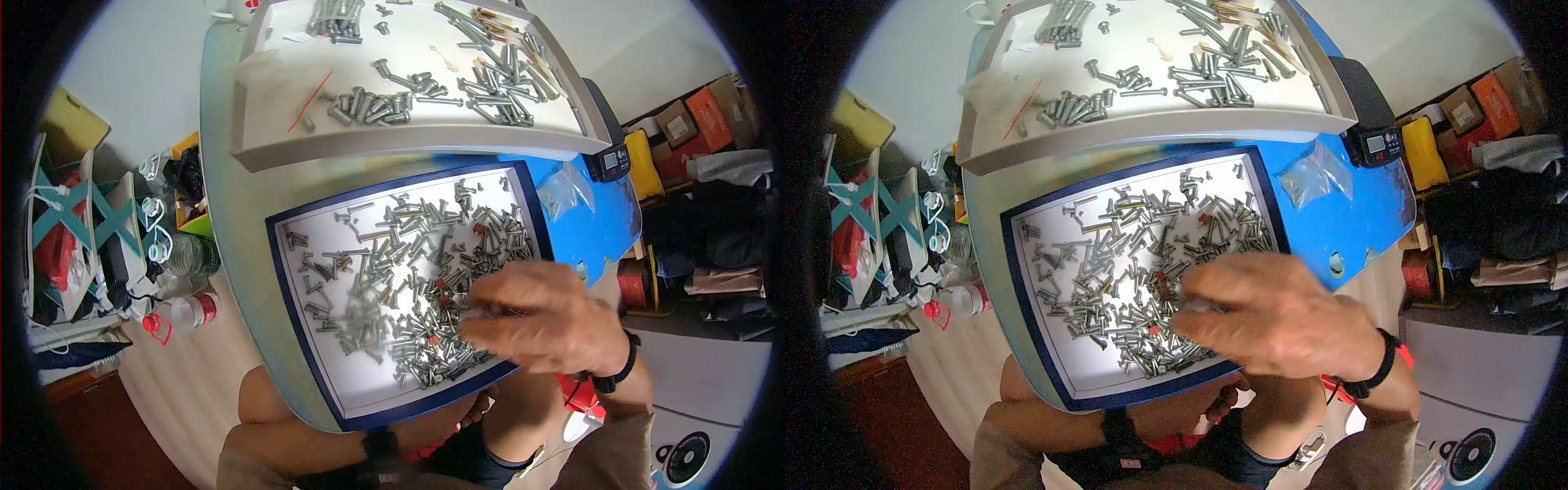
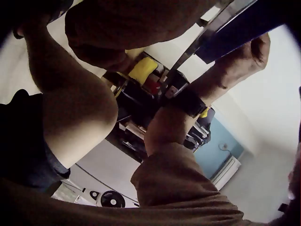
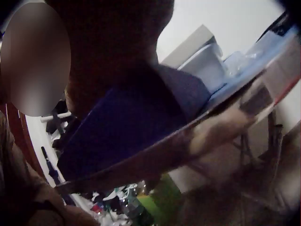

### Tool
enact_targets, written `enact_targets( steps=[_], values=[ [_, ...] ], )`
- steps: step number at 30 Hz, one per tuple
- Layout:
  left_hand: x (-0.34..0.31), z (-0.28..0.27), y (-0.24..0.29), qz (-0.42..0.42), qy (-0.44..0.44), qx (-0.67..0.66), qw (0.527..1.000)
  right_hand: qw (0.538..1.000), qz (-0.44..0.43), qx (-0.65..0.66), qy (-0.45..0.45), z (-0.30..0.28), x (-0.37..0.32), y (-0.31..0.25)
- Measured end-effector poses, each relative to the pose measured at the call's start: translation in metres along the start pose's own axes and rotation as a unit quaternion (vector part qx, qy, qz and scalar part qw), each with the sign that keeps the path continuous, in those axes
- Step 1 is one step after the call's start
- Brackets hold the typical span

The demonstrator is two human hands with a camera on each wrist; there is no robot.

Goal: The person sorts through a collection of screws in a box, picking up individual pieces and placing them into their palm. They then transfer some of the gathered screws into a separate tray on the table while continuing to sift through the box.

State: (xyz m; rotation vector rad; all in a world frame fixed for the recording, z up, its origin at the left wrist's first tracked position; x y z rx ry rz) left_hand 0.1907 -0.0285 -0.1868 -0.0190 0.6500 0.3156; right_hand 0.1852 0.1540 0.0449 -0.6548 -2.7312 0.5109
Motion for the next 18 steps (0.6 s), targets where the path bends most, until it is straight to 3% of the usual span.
enact_targets(
  steps=[5, 8, 10, 18],
  values=[
    [0.004, 0.006, 0.002, -0.009, 0.018, -0.006, 1.000, 0.994, -0.041, -0.036, -0.092, 0.024, 0.008, -0.011],
    [0.002, 0.010, 0.002, -0.014, 0.021, -0.009, 1.000, 1.000, -0.002, -0.028, -0.010, 0.012, 0.005, 0.014],
    [-0.007, 0.015, 0.014, 0.044, 0.029, 0.056, 0.997, 0.999, 0.016, -0.044, -0.003, 0.006, 0.003, 0.022],
    [-0.004, 0.017, 0.013, 0.051, 0.005, 0.093, 0.994, 0.986, 0.083, -0.145, -0.019, -0.011, -0.008, 0.035]
  ],
)
Point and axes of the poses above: each hand's wrist, its own x-axis towards the middle knuckle, its own z-axis out of the palm, y = z × x, the point moved 9 cm from there along x, towards the middle knuckle, and after that the axes turned 8 degrees about -x, right-handed, at the moved point
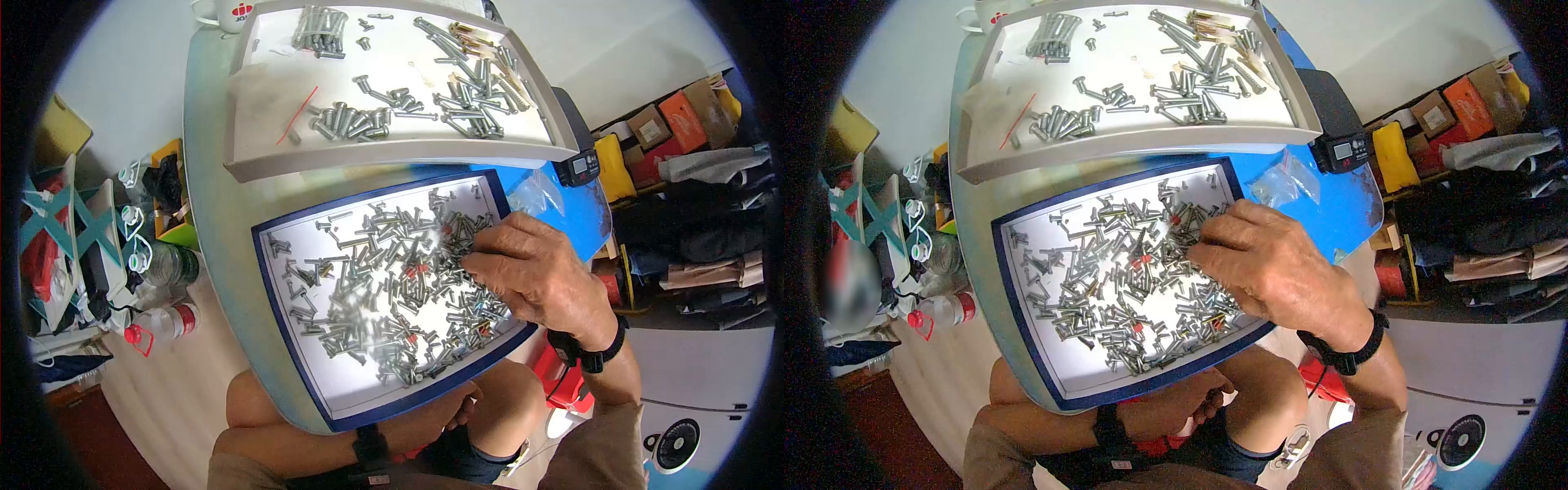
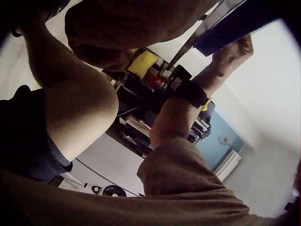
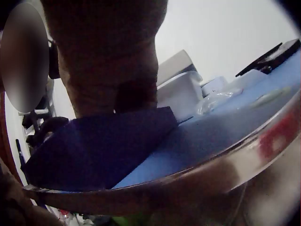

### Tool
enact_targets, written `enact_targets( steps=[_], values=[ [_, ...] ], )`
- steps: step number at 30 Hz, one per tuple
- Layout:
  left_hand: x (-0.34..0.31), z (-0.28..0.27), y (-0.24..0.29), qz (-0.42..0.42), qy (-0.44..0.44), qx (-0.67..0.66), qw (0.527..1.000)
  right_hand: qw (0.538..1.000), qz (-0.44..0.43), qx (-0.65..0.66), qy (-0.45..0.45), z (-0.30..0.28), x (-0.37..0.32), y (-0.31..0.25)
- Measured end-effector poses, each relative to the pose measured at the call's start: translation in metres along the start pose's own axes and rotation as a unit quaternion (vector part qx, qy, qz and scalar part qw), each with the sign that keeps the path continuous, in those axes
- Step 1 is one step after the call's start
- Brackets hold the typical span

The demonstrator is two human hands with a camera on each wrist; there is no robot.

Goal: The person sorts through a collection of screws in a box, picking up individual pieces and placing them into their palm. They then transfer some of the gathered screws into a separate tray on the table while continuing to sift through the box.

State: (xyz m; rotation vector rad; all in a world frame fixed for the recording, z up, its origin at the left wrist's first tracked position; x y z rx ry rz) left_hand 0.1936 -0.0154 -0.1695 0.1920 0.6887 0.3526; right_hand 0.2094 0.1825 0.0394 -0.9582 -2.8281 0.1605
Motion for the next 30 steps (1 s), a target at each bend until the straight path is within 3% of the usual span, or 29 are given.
enact_targets(
  steps=[7, 14, 16, 20, 26, 29, 30],
  values=[
    [-0.002, 0.002, 0.004, -0.015, -0.002, 0.004, 1.000, 0.997, -0.003, -0.067, -0.032, -0.003, -0.007, -0.015],
    [0.005, -0.017, -0.009, -0.030, 0.016, 0.019, 0.999, 0.999, 0.034, -0.007, 0.018, -0.001, -0.011, -0.010],
    [0.009, -0.008, -0.026, -0.095, -0.207, -0.152, 0.962, 0.998, 0.061, -0.001, 0.009, 0.003, -0.010, -0.006],
    [0.005, -0.006, -0.016, -0.047, -0.206, -0.136, 0.968, 0.997, 0.068, 0.007, 0.026, 0.001, -0.011, -0.008],
    [0.010, -0.016, -0.026, -0.106, -0.190, -0.099, 0.971, 0.986, 0.104, 0.073, 0.112, -0.001, -0.031, -0.005],
    [0.008, -0.011, -0.012, -0.054, -0.193, -0.050, 0.978, 0.975, 0.144, 0.086, 0.149, -0.004, -0.036, -0.003],
    [0.008, -0.013, -0.013, -0.049, -0.154, 0.032, 0.986, 0.981, 0.134, 0.048, 0.128, -0.003, -0.031, -0.007]
  ],
)
Point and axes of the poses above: each hand's wrist, its own x-axis towards the middle knuckle, its own z-axis out of the palm, y = z × x, the point moved 9 cm from there along x, towards the middle knuckle, and after that the axes turned 8 degrees about -x, right-handed, at the moved point
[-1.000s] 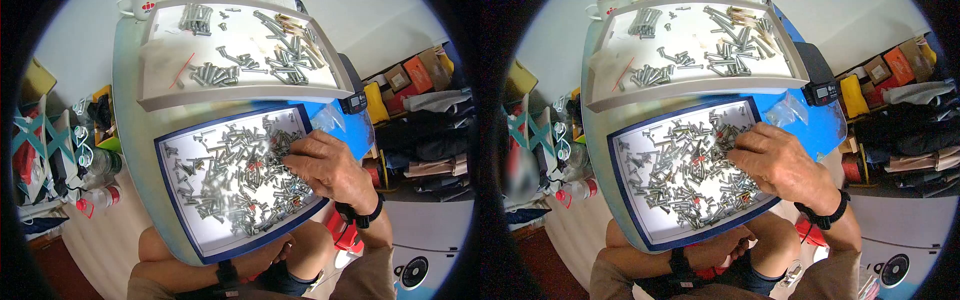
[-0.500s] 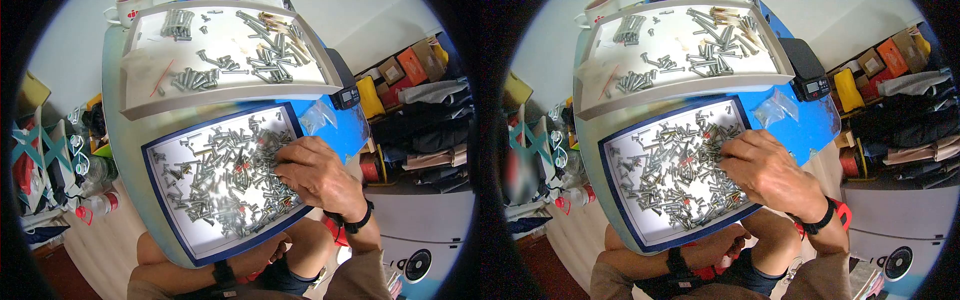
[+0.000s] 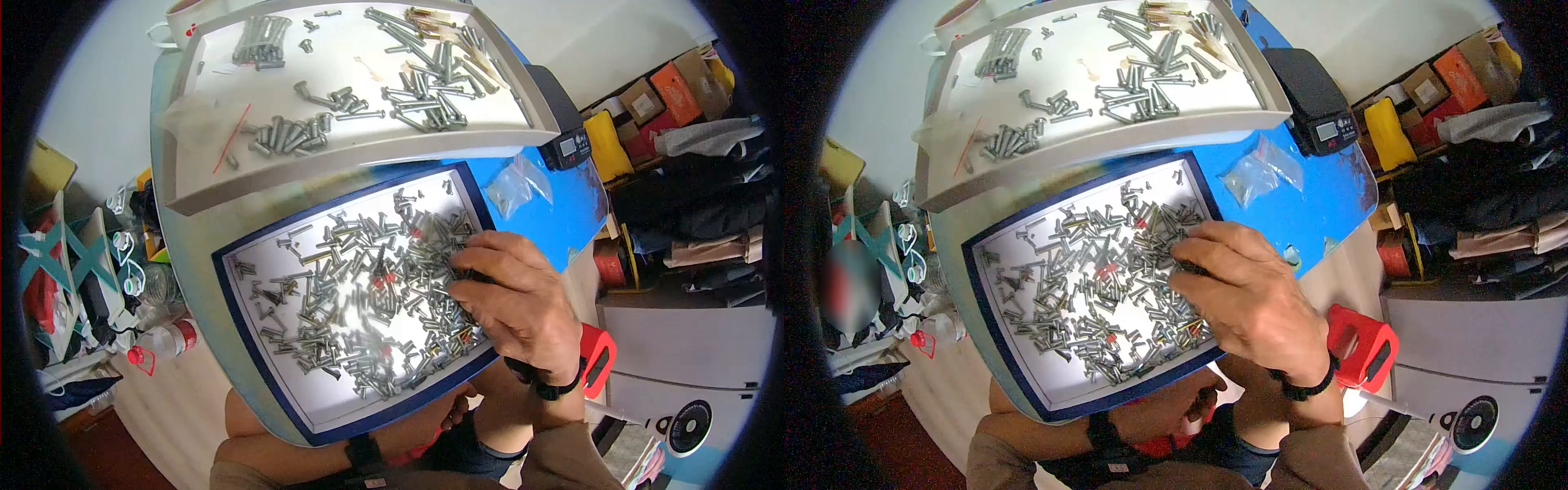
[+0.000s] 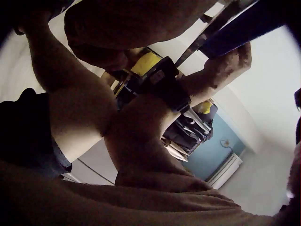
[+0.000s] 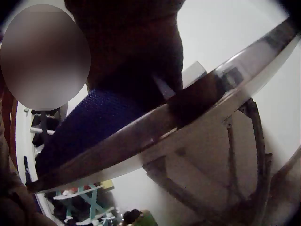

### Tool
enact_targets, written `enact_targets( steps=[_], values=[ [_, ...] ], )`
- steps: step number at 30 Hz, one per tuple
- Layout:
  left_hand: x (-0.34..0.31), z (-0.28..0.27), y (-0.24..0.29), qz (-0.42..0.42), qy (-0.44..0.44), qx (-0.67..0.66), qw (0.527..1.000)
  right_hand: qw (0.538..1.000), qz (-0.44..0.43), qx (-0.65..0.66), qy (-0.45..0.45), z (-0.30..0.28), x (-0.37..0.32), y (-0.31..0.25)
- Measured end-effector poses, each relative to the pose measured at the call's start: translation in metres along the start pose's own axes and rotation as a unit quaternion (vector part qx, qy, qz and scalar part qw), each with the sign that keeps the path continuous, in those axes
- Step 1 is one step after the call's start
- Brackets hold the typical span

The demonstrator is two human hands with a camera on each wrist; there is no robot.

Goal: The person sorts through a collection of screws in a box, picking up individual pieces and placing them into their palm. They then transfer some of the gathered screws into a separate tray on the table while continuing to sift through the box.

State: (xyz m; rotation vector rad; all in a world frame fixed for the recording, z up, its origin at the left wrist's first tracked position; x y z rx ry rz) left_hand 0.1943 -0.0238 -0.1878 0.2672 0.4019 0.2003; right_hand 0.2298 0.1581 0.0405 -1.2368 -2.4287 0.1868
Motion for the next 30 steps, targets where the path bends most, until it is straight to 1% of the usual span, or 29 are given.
enact_targets(
  steps=[1, 2, 4, 5, 7, 8, 9, 10, 11, 12, 13, 15, 16, 17, 18, 19, 21, 22, 23, 24, 25, 27, 29, 30],
  values=[
    [-0.001, 0.000, 0.003, -0.008, 0.043, 0.080, 0.996, 0.999, -0.015, -0.039, -0.017, 0.001, 0.003, -0.004],
    [-0.004, 0.009, 0.008, -0.011, 0.042, 0.079, 0.996, 0.999, -0.012, -0.039, -0.018, -0.001, 0.005, -0.004],
    [-0.012, 0.013, 0.023, -0.027, 0.109, 0.127, 0.985, 0.998, -0.035, -0.048, -0.030, -0.001, 0.006, -0.011],
    [-0.012, 0.014, 0.022, -0.030, 0.109, 0.126, 0.986, 0.998, -0.033, -0.047, -0.031, -0.002, 0.004, -0.012],
    [-0.013, 0.016, 0.019, -0.044, 0.138, -0.002, 0.989, 1.000, -0.012, 0.028, 0.002, -0.015, -0.002, -0.008],
    [-0.016, 0.022, 0.034, 0.005, 0.134, 0.098, 0.986, 1.000, -0.012, 0.028, 0.001, -0.017, -0.003, -0.010],
    [-0.017, 0.019, 0.030, 0.005, 0.134, 0.098, 0.986, 0.998, -0.025, 0.060, -0.020, -0.016, -0.004, -0.014],
    [-0.017, 0.018, 0.027, 0.017, 0.115, 0.057, 0.992, 0.994, -0.037, 0.093, -0.040, -0.014, -0.006, -0.018],
    [-0.018, 0.019, 0.024, 0.030, 0.096, 0.017, 0.995, 0.994, -0.035, 0.094, -0.039, -0.016, -0.005, -0.020],
    [-0.023, 0.028, 0.038, -0.035, 0.131, 0.079, 0.988, 0.992, -0.048, 0.089, -0.074, -0.011, -0.003, -0.026],
    [-0.022, 0.028, 0.035, -0.037, 0.132, 0.081, 0.987, 0.989, -0.062, 0.085, -0.108, -0.003, -0.001, -0.032],
    [-0.018, 0.029, 0.036, 0.030, 0.102, 0.048, 0.993, 0.990, -0.075, 0.074, -0.096, 0.007, -0.001, -0.037],
    [-0.013, 0.027, 0.029, 0.028, 0.104, 0.050, 0.993, 0.989, -0.076, 0.059, -0.115, 0.012, -0.001, -0.038],
    [-0.009, 0.015, 0.011, -0.019, 0.159, -0.004, 0.987, 0.987, -0.076, 0.043, -0.134, 0.018, -0.001, -0.039],
    [-0.010, 0.005, -0.005, -0.065, 0.212, -0.059, 0.973, 0.987, -0.080, 0.047, -0.127, 0.018, 0.001, -0.039],
    [-0.015, 0.005, -0.015, -0.072, 0.215, -0.063, 0.972, 0.987, -0.075, 0.053, -0.130, 0.020, 0.000, -0.041],
    [-0.016, 0.007, -0.019, -0.073, 0.165, -0.116, 0.977, 0.994, -0.064, -0.020, -0.081, 0.018, 0.003, -0.036],
    [-0.016, 0.007, -0.020, -0.073, 0.165, -0.116, 0.977, 0.995, -0.058, -0.069, -0.036, 0.014, 0.006, -0.036],
    [-0.017, 0.003, -0.019, -0.072, 0.186, -0.093, 0.975, 0.995, -0.057, -0.070, -0.036, 0.014, 0.006, -0.035],
    [-0.019, -0.001, -0.019, -0.071, 0.207, -0.071, 0.973, 0.995, -0.053, -0.084, -0.005, 0.008, 0.007, -0.034],
    [-0.018, -0.002, -0.021, -0.071, 0.206, -0.071, 0.973, 0.994, -0.049, -0.098, 0.026, 0.002, 0.008, -0.034],
    [-0.018, -0.005, -0.017, -0.051, 0.220, -0.057, 0.972, 0.994, -0.041, -0.102, 0.027, -0.002, 0.010, -0.035],
    [-0.021, 0.000, -0.012, -0.064, 0.211, -0.069, 0.973, 0.993, -0.031, -0.106, 0.028, -0.007, 0.009, -0.036],
    [-0.018, 0.000, -0.006, -0.073, 0.201, -0.075, 0.974, 0.989, -0.005, -0.151, -0.007, -0.001, 0.010, -0.029]
  ],
)
Point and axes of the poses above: each hand's wrist, its own x-axis towards the middle knuckle, its own z-axis out of the palm, y = z × x, the point moved 9 cm from there along x, towards the middle knuckle, and after that the axes turned 8 degrees about -x, right-handed, at the moved point
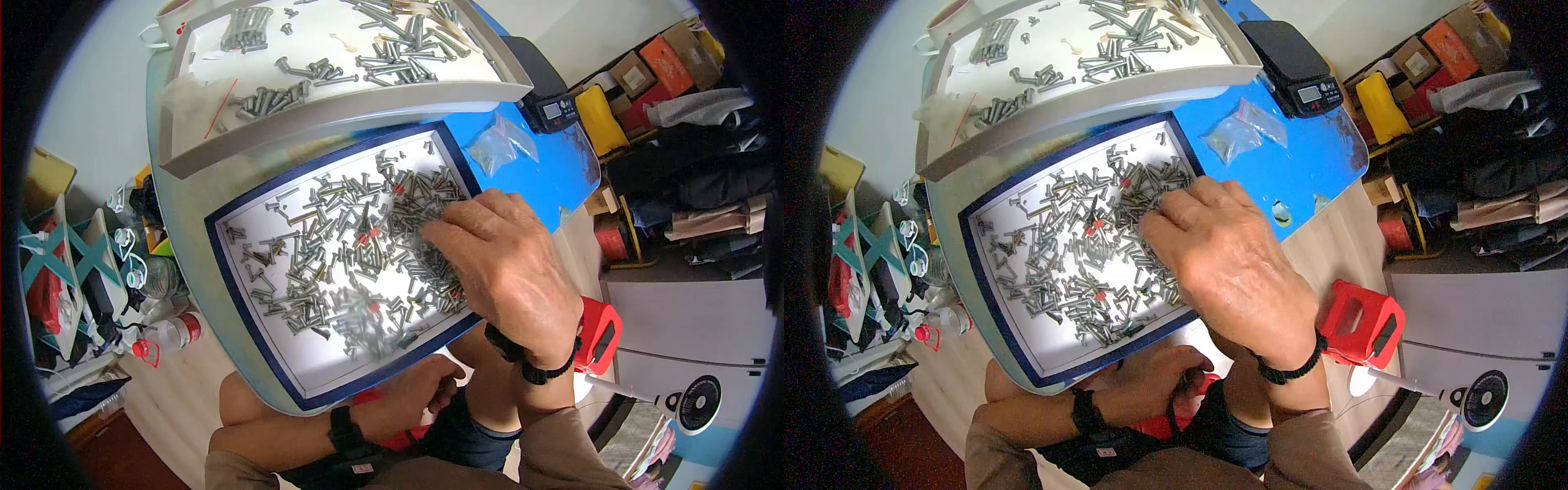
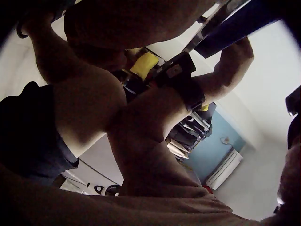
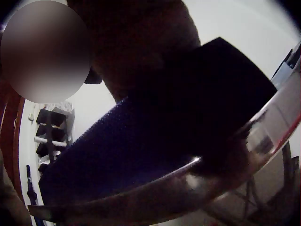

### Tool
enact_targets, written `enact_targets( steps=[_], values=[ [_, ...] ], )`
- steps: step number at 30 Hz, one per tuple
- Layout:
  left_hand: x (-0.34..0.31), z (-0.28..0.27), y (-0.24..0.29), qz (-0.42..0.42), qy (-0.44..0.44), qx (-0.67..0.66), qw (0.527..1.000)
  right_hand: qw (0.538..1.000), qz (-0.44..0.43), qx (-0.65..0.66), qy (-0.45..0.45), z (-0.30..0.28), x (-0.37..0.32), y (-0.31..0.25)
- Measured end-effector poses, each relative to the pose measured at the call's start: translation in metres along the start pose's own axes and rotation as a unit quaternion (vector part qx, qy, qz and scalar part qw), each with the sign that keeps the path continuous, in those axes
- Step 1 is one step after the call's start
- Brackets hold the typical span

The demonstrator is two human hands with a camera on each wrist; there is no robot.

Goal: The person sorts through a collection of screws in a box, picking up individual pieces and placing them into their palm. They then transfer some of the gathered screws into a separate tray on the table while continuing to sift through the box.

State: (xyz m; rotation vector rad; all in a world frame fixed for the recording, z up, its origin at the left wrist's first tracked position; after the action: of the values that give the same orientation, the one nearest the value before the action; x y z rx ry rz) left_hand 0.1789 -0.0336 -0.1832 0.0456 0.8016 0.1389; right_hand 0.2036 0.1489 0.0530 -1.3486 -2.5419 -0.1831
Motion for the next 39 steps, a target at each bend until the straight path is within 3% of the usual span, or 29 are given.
enact_targets(
  steps=[4, 6, 9, 11, 13, 15, 18, 22, 24, 27, 35, 39],
  values=[
    [0.006, -0.005, -0.005, 0.002, 0.005, 0.016, 1.000, 0.991, 0.064, -0.066, -0.101, 0.014, -0.001, 0.005],
    [0.004, -0.002, -0.007, -0.006, -0.039, -0.016, 0.999, 0.992, 0.046, -0.071, -0.097, 0.018, 0.003, -0.005],
    [0.002, -0.006, -0.001, 0.024, -0.006, 0.041, 0.999, 0.991, 0.010, -0.083, -0.101, 0.028, 0.005, -0.015],
    [0.000, -0.005, -0.002, 0.015, -0.010, 0.033, 0.999, 0.998, -0.034, 0.021, -0.052, 0.025, 0.005, -0.024],
    [-0.003, -0.004, -0.001, 0.008, -0.014, 0.025, 1.000, 0.995, -0.045, 0.046, -0.080, 0.023, 0.006, -0.026],
    [-0.007, 0.001, 0.004, 0.029, -0.040, 0.038, 0.998, 0.987, -0.097, 0.119, -0.040, 0.014, 0.005, -0.030],
    [-0.011, 0.005, 0.011, 0.046, -0.033, 0.073, 0.996, 0.994, -0.071, 0.077, -0.011, 0.012, 0.003, -0.019],
    [-0.013, 0.007, 0.011, 0.016, -0.020, 0.055, 0.998, 0.997, -0.051, 0.047, -0.035, 0.017, 0.005, -0.021],
    [-0.021, 0.013, 0.014, -0.014, -0.028, 0.034, 0.999, 0.985, -0.085, 0.143, -0.054, 0.019, 0.008, -0.035],
    [-0.028, 0.019, 0.024, 0.012, -0.060, 0.059, 0.996, 0.974, -0.119, 0.168, -0.090, 0.018, 0.006, -0.043],
    [-0.017, 0.016, 0.016, 0.005, -0.026, 0.079, 0.997, 1.000, -0.006, -0.007, -0.019, 0.018, 0.008, -0.002],
    [-0.013, 0.021, 0.017, 0.009, -0.052, 0.056, 0.997, 0.996, 0.006, -0.069, -0.054, 0.032, 0.009, 0.001]
  ],
)
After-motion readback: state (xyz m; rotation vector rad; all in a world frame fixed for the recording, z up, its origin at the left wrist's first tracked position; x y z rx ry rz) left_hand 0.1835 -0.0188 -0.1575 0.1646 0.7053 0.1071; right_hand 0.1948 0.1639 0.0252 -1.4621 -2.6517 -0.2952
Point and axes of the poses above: each hand's wrist, its own x-axis towards the middle knuckle, its own z-axis out of the palm, y = z × x, the point moved 9 cm from there along x, towards the middle knuckle, and after that the axes turned 8 degrees about -x, right-handed, at the moved point
